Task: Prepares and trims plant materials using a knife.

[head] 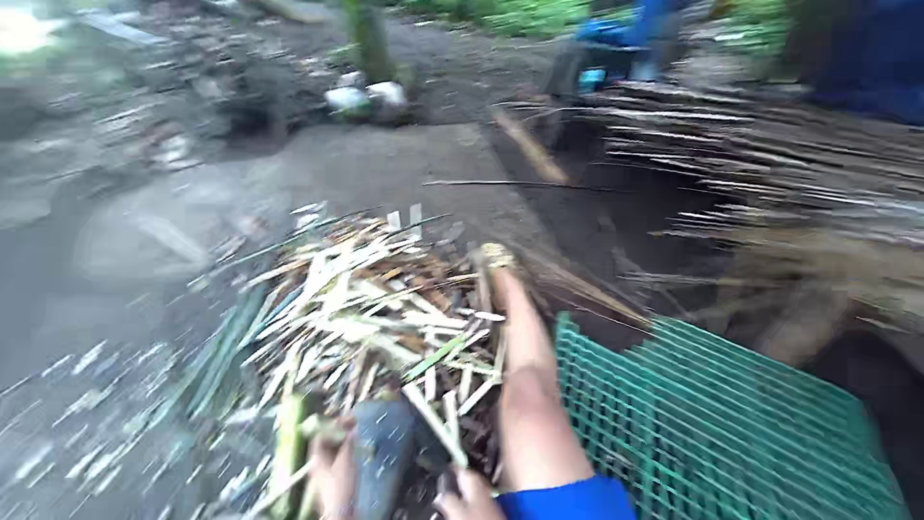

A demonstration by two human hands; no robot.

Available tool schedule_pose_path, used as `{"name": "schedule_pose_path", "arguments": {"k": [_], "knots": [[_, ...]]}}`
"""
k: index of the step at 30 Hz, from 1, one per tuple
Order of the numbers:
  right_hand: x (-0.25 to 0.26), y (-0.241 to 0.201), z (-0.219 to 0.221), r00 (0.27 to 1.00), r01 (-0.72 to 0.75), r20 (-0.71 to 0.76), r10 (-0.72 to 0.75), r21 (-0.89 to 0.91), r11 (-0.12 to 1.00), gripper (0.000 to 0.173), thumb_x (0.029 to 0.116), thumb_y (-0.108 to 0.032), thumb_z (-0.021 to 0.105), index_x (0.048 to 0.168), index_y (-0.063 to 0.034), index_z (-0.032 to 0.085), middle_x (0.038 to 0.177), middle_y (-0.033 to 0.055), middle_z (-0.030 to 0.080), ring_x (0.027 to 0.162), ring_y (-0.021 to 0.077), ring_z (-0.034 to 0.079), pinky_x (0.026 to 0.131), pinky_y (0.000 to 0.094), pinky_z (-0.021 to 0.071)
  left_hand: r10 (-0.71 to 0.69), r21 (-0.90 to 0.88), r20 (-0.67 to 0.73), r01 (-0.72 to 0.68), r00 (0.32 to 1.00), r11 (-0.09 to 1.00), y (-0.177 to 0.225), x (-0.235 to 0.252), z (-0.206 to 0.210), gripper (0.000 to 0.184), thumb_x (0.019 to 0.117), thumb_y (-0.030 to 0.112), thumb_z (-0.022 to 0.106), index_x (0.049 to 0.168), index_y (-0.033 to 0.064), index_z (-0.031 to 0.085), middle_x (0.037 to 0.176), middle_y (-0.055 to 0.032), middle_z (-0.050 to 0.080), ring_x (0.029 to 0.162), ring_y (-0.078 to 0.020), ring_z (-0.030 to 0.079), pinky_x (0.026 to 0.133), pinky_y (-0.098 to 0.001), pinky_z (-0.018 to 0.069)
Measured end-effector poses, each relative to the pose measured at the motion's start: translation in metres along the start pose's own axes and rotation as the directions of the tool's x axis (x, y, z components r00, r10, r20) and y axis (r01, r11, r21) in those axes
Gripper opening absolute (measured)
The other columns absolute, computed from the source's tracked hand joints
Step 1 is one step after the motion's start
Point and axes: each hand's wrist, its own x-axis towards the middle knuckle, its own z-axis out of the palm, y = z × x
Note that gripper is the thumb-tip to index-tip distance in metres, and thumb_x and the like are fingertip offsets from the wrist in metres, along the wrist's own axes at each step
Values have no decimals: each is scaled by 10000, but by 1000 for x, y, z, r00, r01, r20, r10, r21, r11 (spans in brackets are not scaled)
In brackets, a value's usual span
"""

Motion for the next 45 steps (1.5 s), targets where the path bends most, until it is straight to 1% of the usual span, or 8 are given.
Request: {"name": "schedule_pose_path", "arguments": {"k": [5, 12, 26, 32, 35, 38, 42, 45], "knots": [[12, -4, -7, 981, 185, 64, -184, -14, 983, 294, 894, -108, 539, 1130, 58, 593, 637, -3, 554, 482, 82, 538, 492, 305, 519, -86, 228, 78, 66, 993, 971, 21, -6, 8, 296, 944, -67, 536, 1229, -83, 614, 1090, -163, 716, 1009, -222, 690, 950, -398, 546], [22, -67, 6, 818, 562, 148, -556, 7, 827, 626, 1033, -653, 339, 886, -108, 610, 608, -143, 497, 483, -47, 469, 457, 164, 453, -66, 267, 152, 23, 986, 964, 29, -15, 15, 277, 952, -54, 505, 1201, -75, 625, 1055, -195, 709, 995, -282, 692, 934, -471, 539], [18, -88, 9, 865, 502, 176, -471, -283, 817, 554, 1058, -539, 332, 825, -124, 615, 563, -99, 446, 454, 8, 439, 449, 227, 422, 97, 167, 61, -107, 993, 980, 30, -21, 31, 209, 901, -74, 530, 1059, -62, 667, 1020, -154, 730, 982, -229, 709, 919, -410, 557], [25, -97, 1, 925, 373, 180, -335, -262, 890, 544, 1076, -471, 323, 900, -63, 637, 594, -45, 477, 470, 73, 471, 474, 293, 456, 30, -52, 173, -21, 984, 998, 18, -16, 19, 727, 852, 32, 673, 1503, -78, 369, 1454, -228, 540, 1347, -294, 533, 1122, -443, 440], [9, -100, -10, 857, 516, 101, -506, -181, 837, 551, 1073, -536, 318, 842, -123, 601, 565, -118, 457, 442, -14, 441, 425, 207, 436, 64, -356, -88, -91, 994, 930, 16, -13, 0, 1067, 726, 217, 703, 1568, -84, 120, 1568, -255, 370, 1433, -247, 413, 1126, -392, 407], [24, -78, -3, 912, 410, 91, -401, -236, 881, 578, 1081, -484, 290, 833, -70, 609, 570, -58, 455, 454, 59, 448, 454, 287, 444, -92, -482, -420, -135, 903, 866, 21, -6, -16, 841, 792, 72, 536, 1546, -46, 181, 1519, -246, 407, 1295, -216, 514, 1013, -364, 463], [51, -84, -1, 974, 207, 149, -173, -257, 944, 579, 1115, -440, 269, 883, -26, 602, 586, 0, 455, 461, 128, 453, 477, 347, 458, -177, -577, -460, -142, 870, 804, 42, -3, -25, 701, 868, 8, 444, 1535, -8, 229, 1498, -220, 434, 1231, -220, 558, 983, -378, 482], [26, -98, -9, 907, 421, 67, -415, -138, 897, 512, 1089, -429, 308, 849, -85, 601, 558, -85, 450, 438, 20, 440, 434, 235, 436, -161, -629, -459, -191, 874, 754, 59, -7, -31, 648, 874, 12, 399, 1505, 22, 249, 1420, -148, 518, 1147, -171, 619, 928, -343, 528]]}}
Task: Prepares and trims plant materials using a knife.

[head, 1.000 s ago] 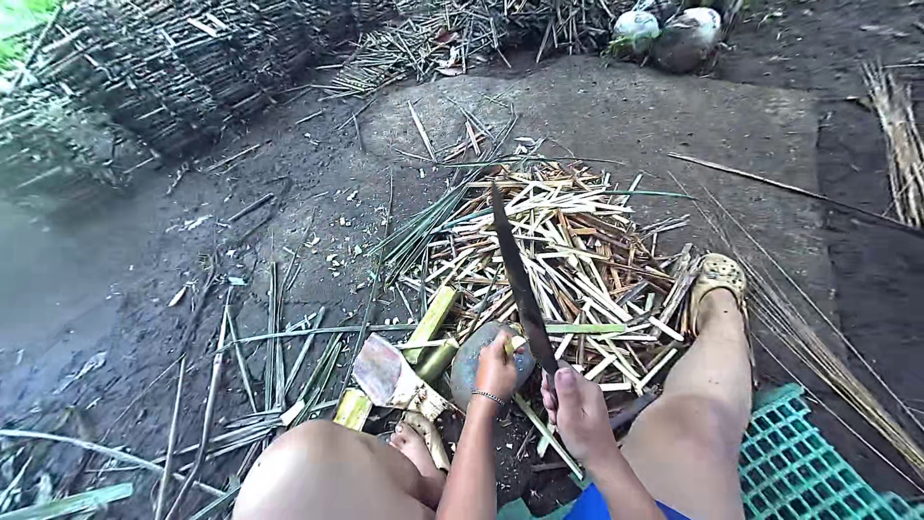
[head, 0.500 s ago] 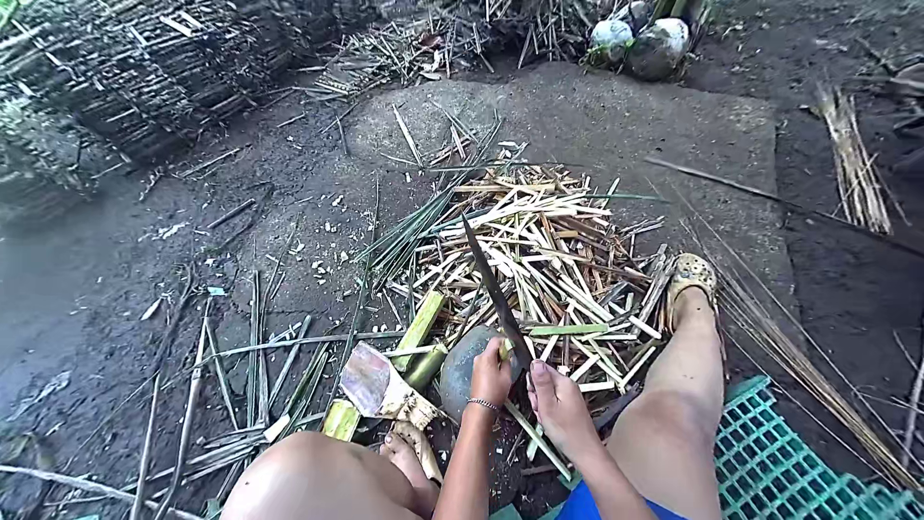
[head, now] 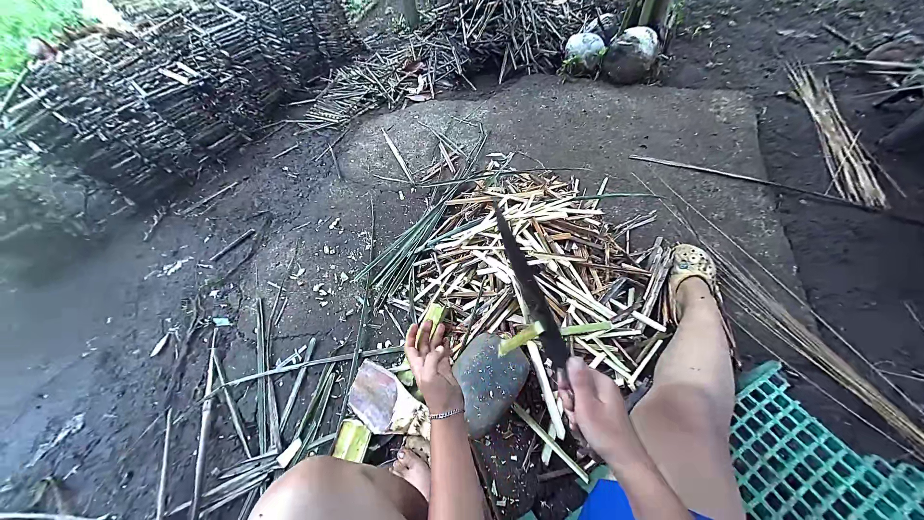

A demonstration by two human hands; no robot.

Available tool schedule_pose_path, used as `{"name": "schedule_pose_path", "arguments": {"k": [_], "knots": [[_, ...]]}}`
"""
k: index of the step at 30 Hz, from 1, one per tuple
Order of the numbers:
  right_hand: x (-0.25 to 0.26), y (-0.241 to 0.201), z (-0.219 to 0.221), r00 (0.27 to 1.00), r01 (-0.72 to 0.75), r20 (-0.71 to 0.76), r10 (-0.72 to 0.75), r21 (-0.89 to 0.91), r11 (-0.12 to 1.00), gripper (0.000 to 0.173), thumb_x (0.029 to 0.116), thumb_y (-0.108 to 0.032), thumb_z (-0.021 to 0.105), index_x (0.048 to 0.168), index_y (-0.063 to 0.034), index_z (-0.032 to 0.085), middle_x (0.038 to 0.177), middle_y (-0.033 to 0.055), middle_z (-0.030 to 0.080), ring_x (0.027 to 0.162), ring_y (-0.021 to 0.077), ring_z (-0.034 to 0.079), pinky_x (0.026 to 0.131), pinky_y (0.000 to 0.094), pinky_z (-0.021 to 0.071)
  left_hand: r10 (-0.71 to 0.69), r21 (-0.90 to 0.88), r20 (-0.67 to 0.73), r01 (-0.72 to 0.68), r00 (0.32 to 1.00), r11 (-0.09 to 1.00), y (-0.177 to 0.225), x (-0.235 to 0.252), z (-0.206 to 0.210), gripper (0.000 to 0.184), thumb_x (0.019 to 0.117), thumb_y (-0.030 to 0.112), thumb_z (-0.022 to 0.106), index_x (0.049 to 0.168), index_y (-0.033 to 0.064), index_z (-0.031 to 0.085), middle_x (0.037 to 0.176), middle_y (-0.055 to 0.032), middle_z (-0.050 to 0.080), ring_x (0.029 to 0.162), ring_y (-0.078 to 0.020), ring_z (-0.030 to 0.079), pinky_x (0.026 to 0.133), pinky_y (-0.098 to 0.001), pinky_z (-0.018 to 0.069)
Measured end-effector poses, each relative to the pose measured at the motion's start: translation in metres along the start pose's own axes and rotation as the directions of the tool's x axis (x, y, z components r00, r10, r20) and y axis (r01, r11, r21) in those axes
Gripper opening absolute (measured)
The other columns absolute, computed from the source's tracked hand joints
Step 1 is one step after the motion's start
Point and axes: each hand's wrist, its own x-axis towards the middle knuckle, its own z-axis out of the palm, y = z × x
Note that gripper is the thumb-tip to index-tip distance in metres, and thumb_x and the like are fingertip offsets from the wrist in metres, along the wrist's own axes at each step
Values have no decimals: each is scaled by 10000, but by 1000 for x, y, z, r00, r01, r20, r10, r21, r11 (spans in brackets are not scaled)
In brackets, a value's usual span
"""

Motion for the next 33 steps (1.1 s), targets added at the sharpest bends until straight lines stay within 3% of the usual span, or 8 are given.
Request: {"name": "schedule_pose_path", "arguments": {"k": [3, 9, 15, 19, 24, 27, 30, 33], "knots": [[-17, 12, 6, 987, 137, -79, -136, 3, 991, 584, 1079, -547, 298, 805, -123, 589, 555, -113, 461, 448, -15, 456, 433, 208, 449, 26, -29, 3, -26, 1000, 999, 8, -4, 1, 599, 858, 14, 385, 1450, 35, 296, 1345, -83, 575, 1087, -124, 646, 894, -312, 545], [10, 54, 23, 921, -366, 120, 370, -54, 929, 562, 1125, -424, 285, 904, -18, 605, 582, 14, 471, 451, 133, 468, 471, 331, 462, 24, -123, 26, -20, 999, 992, 24, -10, 12, 478, 892, 23, 340, 1362, 99, 383, 1218, -39, 674, 1035, -134, 685, 890, -311, 556], [-19, 60, 15, 952, 290, -155, -263, 198, 936, 709, 937, -807, 281, 828, -180, 594, 580, -126, 487, 482, -36, 482, 442, 183, 446, 139, -93, 45, -135, 989, 987, 23, -9, 7, 467, 847, 32, 377, 1308, 98, 409, 1127, 4, 708, 947, -99, 702, 865, -286, 570], [-22, 115, 39, 970, -216, 82, 230, -149, 965, 626, 1113, -425, 295, 843, 22, 640, 614, 50, 515, 534, 155, 508, 559, 386, 469, 171, -47, 150, -166, 974, 985, 16, -5, 7, 539, 785, 43, 484, 1316, 73, 402, 1150, 4, 683, 997, -107, 682, 902, -310, 557], [-11, 111, 38, 897, -388, 132, 423, -227, 893, 593, 1129, -396, 293, 836, -7, 631, 611, 35, 521, 510, 149, 512, 541, 363, 476, 71, 231, 576, -246, 814, 941, -3, -9, 9, 903, 735, 324, 750, 1443, -80, 362, 1435, -144, 538, 1329, -181, 521, 1099, -382, 449], [-12, 105, 36, 931, -273, 151, 332, -314, 909, 567, 1118, -377, 341, 861, 15, 660, 674, 93, 572, 638, 225, 576, 657, 461, 485, -108, 434, 741, -350, 663, 830, -19, -14, 19, 884, 768, 223, 753, 1490, -113, 368, 1535, -259, 439, 1451, -297, 413, 1203, -437, 347], [-17, 104, 38, 941, -238, 143, 306, -360, 902, 550, 1110, -376, 365, 881, 18, 673, 695, 122, 594, 693, 268, 611, 697, 507, 495, -128, 511, 729, -409, 673, 756, -39, -27, 27, 469, 859, 100, 757, 1264, -83, 607, 1172, -173, 697, 1106, -212, 669, 993, -374, 529], [-18, 86, 27, 947, -220, 134, 293, -395, 892, 575, 1101, -432, 370, 872, 5, 665, 687, 115, 595, 691, 277, 617, 686, 516, 493, 162, 373, 626, -475, 763, 797, -47, -41, 37, 140, 864, 92, 737, 860, -18, 651, 777, -26, 657, 712, -30, 612, 693, -199, 517]]}}
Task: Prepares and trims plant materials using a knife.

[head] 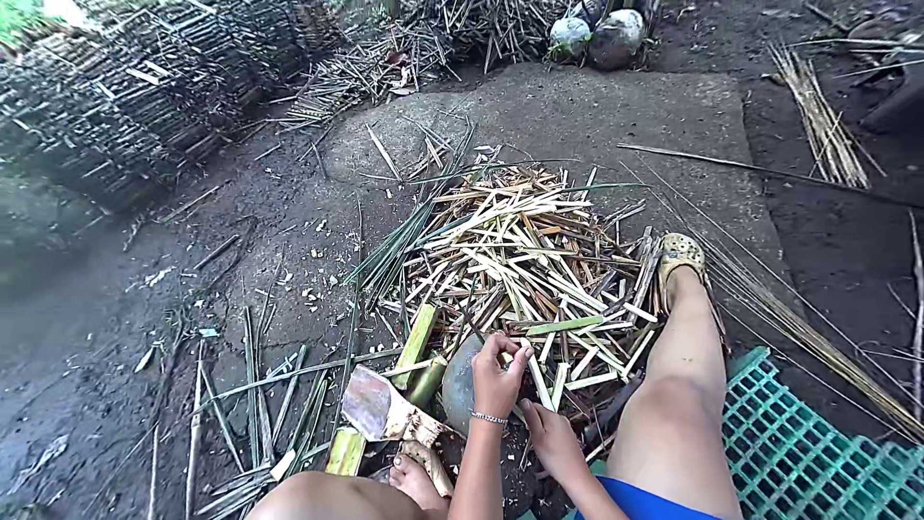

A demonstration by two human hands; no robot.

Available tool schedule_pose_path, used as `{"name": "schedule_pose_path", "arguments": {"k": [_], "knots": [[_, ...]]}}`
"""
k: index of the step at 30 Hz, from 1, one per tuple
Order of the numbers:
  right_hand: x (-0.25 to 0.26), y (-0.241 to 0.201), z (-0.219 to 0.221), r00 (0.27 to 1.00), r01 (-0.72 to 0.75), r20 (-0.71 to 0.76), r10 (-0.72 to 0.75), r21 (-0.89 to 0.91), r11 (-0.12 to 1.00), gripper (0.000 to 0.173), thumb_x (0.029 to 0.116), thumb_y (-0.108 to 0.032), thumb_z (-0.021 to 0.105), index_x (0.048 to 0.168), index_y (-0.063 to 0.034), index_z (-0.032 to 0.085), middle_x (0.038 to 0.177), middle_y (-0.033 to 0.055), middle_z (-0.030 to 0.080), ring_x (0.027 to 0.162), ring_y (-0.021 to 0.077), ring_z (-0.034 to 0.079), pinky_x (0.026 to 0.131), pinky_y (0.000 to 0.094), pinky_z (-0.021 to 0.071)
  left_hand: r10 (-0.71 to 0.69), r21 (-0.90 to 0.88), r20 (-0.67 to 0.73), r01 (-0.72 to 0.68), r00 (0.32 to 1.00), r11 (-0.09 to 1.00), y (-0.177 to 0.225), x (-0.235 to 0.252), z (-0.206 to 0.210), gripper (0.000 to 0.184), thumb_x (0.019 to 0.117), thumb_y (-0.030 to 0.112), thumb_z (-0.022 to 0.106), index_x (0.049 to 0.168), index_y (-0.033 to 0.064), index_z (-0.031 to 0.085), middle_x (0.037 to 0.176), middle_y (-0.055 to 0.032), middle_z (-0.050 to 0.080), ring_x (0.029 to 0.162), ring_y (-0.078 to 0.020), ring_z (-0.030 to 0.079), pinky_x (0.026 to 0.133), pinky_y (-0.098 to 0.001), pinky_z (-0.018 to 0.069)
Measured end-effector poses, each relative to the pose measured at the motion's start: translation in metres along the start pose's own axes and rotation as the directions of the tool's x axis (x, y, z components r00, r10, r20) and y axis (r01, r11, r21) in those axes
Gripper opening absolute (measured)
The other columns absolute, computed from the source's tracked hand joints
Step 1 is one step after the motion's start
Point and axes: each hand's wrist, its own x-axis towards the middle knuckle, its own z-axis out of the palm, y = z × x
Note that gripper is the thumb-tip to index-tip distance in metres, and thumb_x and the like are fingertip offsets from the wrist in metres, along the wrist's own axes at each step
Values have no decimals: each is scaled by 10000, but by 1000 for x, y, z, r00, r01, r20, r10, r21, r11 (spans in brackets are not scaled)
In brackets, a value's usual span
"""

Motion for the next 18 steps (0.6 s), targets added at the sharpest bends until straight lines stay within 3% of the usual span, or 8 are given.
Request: {"name": "schedule_pose_path", "arguments": {"k": [1, 3, 4, 6, 8, 10, 15, 18], "knots": [[-6, -5, -7, 1000, 13, -18, -14, -31, 999, 587, 1085, -463, 376, 879, 0, 673, 685, 127, 611, 689, 300, 636, 673, 538, 505, 55, -83, -82, -62, 995, 995, 6, -1, 2, 141, 846, 74, 742, 854, 13, 615, 758, 21, 641, 712, 8, 612, 702, -171, 531], [-19, -12, -15, 1000, -10, -29, 8, -84, 996, 609, 1065, -503, 387, 951, 9, 695, 735, 176, 659, 739, 368, 679, 699, 588, 524, 102, -208, -153, -133, 983, 969, 14, -5, 2, 230, 845, 84, 757, 989, 65, 579, 757, 93, 659, 722, 30, 642, 728, -179, 567], [-21, -13, -12, 999, -53, -12, 52, -90, 995, 608, 1071, -497, 393, 1023, 20, 709, 806, 213, 693, 813, 407, 701, 755, 620, 534, 85, -212, -141, -114, 986, 970, 10, -9, 2, 307, 848, 91, 757, 1078, 50, 557, 744, 98, 668, 708, 25, 649, 719, -191, 572], [-15, -4, 6, 984, -170, 47, 173, -53, 984, 602, 1090, -483, 386, 1134, 26, 705, 976, 261, 716, 974, 441, 700, 884, 641, 522, -37, -127, -84, 26, 996, 992, -11, -17, 6, 444, 841, 72, 731, 1208, -94, 544, 754, 16, 657, 692, -16, 631, 695, -225, 557], [-2, 0, 15, 971, -224, 76, 225, -18, 974, 621, 1090, -503, 368, 1161, 14, 706, 1056, 256, 716, 1046, 429, 691, 935, 624, 517, -140, -55, -88, 136, 986, 989, -27, -13, 11, 359, 856, 64, 707, 1149, -111, 596, 856, -50, 664, 745, -34, 632, 720, -229, 562], [0, -10, 6, 967, -229, 113, 227, 3, 974, 667, 1080, -550, 345, 1121, 8, 708, 1041, 244, 710, 1036, 409, 687, 923, 616, 516, -155, -35, -118, 152, 981, 988, -20, -2, 9, 252, 895, 72, 671, 1074, -93, 607, 876, -46, 653, 774, -30, 623, 741, -220, 546], [-19, -22, 3, 975, -187, 120, 186, -3, 982, 645, 1078, -542, 365, 1151, 7, 697, 1034, 243, 714, 1029, 415, 693, 903, 626, 520, -41, -98, -257, 16, 966, 995, -8, -10, 5, 109, 899, 141, 668, 898, 55, 602, 760, 98, 624, 699, 35, 625, 678, -172, 564], [-5, 1, 23, 952, -255, 179, 247, 23, 967, 683, 1086, -537, 339, 1129, 35, 711, 1095, 269, 706, 1088, 428, 675, 953, 631, 500, -262, 48, -138, 270, 955, 962, -25, -20, 6, 211, 903, 111, 693, 999, -69, 639, 802, -44, 623, 724, -65, 587, 708, -261, 512]]}}
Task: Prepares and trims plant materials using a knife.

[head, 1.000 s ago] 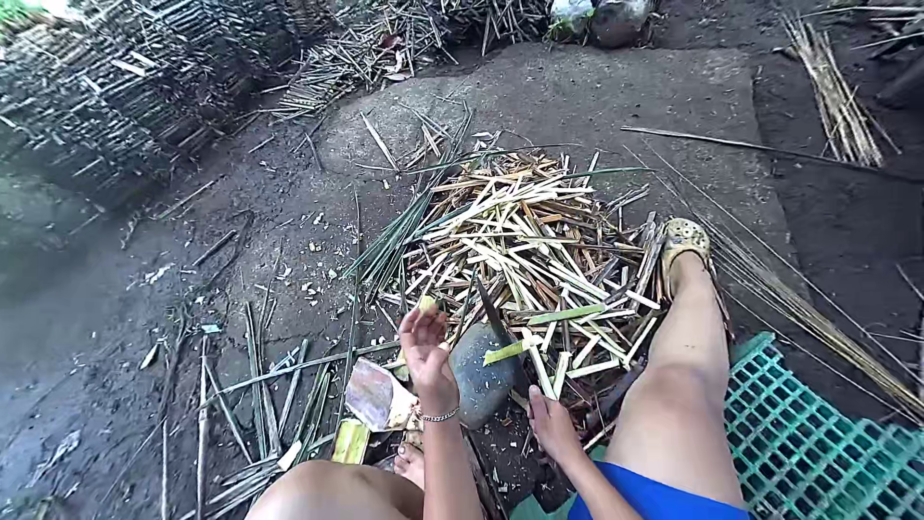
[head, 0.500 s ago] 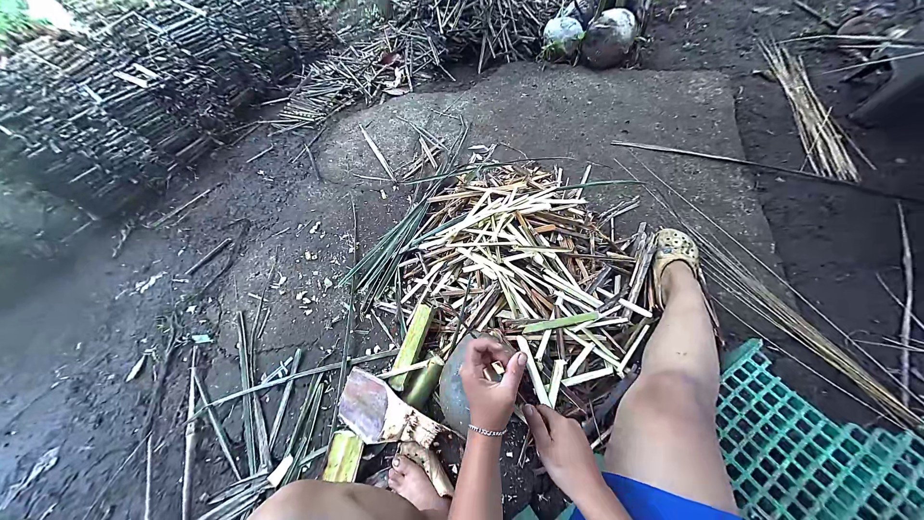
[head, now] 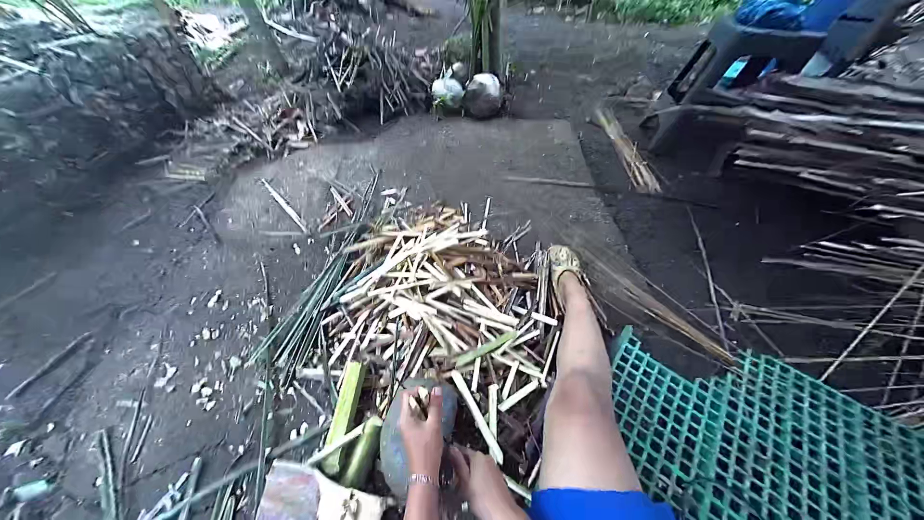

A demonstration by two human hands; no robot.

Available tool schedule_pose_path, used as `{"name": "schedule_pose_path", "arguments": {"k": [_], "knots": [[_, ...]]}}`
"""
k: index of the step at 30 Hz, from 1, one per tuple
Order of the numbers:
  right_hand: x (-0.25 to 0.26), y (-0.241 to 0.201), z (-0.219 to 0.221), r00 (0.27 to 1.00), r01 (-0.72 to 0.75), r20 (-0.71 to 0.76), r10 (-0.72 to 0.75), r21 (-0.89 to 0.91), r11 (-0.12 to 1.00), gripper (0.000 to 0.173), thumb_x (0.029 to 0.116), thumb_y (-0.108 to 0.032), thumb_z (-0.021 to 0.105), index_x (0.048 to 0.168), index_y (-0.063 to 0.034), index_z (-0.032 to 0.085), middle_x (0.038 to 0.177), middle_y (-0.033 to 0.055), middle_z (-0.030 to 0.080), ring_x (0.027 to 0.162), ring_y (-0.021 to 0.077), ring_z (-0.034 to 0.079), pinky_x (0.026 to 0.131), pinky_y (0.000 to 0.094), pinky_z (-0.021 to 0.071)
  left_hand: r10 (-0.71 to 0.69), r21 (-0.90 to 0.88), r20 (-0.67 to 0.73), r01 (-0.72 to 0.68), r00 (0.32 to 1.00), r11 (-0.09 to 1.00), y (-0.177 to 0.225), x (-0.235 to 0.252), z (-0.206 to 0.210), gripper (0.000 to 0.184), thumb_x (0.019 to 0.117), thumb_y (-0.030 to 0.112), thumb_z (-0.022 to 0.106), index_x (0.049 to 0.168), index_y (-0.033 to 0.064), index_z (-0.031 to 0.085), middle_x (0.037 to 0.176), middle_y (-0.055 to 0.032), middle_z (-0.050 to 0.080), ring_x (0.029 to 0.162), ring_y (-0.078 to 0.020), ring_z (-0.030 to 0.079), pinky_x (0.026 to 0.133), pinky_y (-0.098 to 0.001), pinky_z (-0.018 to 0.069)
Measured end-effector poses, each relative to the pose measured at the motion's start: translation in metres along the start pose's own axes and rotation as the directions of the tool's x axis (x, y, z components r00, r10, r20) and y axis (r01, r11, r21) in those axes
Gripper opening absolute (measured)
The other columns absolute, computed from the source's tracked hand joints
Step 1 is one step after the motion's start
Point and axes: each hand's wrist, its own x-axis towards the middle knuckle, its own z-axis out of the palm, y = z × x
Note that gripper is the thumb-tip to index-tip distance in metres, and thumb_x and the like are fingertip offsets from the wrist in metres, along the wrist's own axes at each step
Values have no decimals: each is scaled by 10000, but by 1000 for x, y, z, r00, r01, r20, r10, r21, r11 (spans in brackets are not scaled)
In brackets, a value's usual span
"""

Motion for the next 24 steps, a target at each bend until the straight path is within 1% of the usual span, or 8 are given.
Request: {"name": "schedule_pose_path", "arguments": {"k": [3, 6, 11, 12, 13, 16, 19, 24], "knots": [[-5, -12, -14, 999, 35, -16, -35, 1, 999, 682, 1079, -544, 352, 1122, 34, 712, 1094, 275, 705, 1098, 437, 670, 956, 643, 496, 102, -90, -91, -110, 991, 990, 8, 3, 9, 153, 900, 125, 670, 925, -17, 618, 742, 53, 587, 677, 39, 573, 669, -161, 511], [-23, -18, -22, 991, 104, -79, -105, -12, 995, 640, 1076, -529, 382, 1127, 24, 700, 1022, 269, 714, 1042, 443, 688, 916, 645, 510, 323, -282, -130, -347, 937, 894, 22, -8, 8, 92, 921, 237, 707, 898, 173, 643, 804, 162, 660, 772, 61, 636, 729, -154, 553], [-35, -21, -42, 863, 421, -284, -418, -56, 906, 507, 1061, -305, 505, 1032, 170, 680, 930, 368, 684, 820, 480, 710, 676, 566, 583, 146, 119, 202, -173, 968, 978, -29, -12, 8, 180, 885, 97, 709, 955, -69, 698, 788, -108, 685, 706, -137, 654, 711, -342, 566], [-68, -84, -93, 999, 49, -1, -49, -14, 999, 431, 1084, -217, 496, 1306, 146, 563, 1292, 345, 601, 1199, 450, 604, 1013, 533, 481, 150, 138, 236, -186, 960, 973, -30, -13, 11, 174, 911, 84, 684, 960, -82, 680, 765, -118, 672, 663, -141, 645, 674, -346, 569], [-77, -107, -107, 998, -68, 6, 68, 10, 998, 407, 1061, -166, 525, 1335, 134, 540, 1337, 320, 584, 1241, 432, 575, 1045, 516, 453, 160, 115, 203, -186, 966, 976, -28, -17, 14, 176, 936, 88, 650, 957, -87, 649, 724, -88, 632, 604, -90, 603, 615, -294, 555], [-26, -34, -46, 983, 124, -147, -113, 71, 990, 497, 1063, -310, 533, 1185, 161, 635, 1128, 355, 668, 1050, 501, 664, 905, 621, 519, 216, -129, -71, -224, 974, 966, -16, -29, 19, 112, 952, 80, 576, 925, -29, 574, 752, 85, 561, 696, 85, 570, 693, -129, 524], [14, 6, -14, 998, 43, -55, -40, 38, 998, 712, 1051, -594, 389, 1121, 42, 702, 1106, 284, 700, 1095, 453, 671, 934, 671, 500, 219, -339, -214, -283, 952, 897, -1, -15, 15, 134, 989, 73, 531, 890, 161, 548, 686, 184, 581, 639, 60, 599, 639, -160, 545], [14, 5, -17, 1000, 3, 27, -4, 48, 999, 721, 1075, -572, 330, 1159, 46, 692, 1137, 284, 691, 1123, 440, 659, 973, 651, 478, 239, -433, -370, -394, 898, 811, 32, 14, -17, 264, 1077, 394, 460, 887, 221, 521, 556, 172, 541, 494, 5, 579, 560, -188, 556]]}}
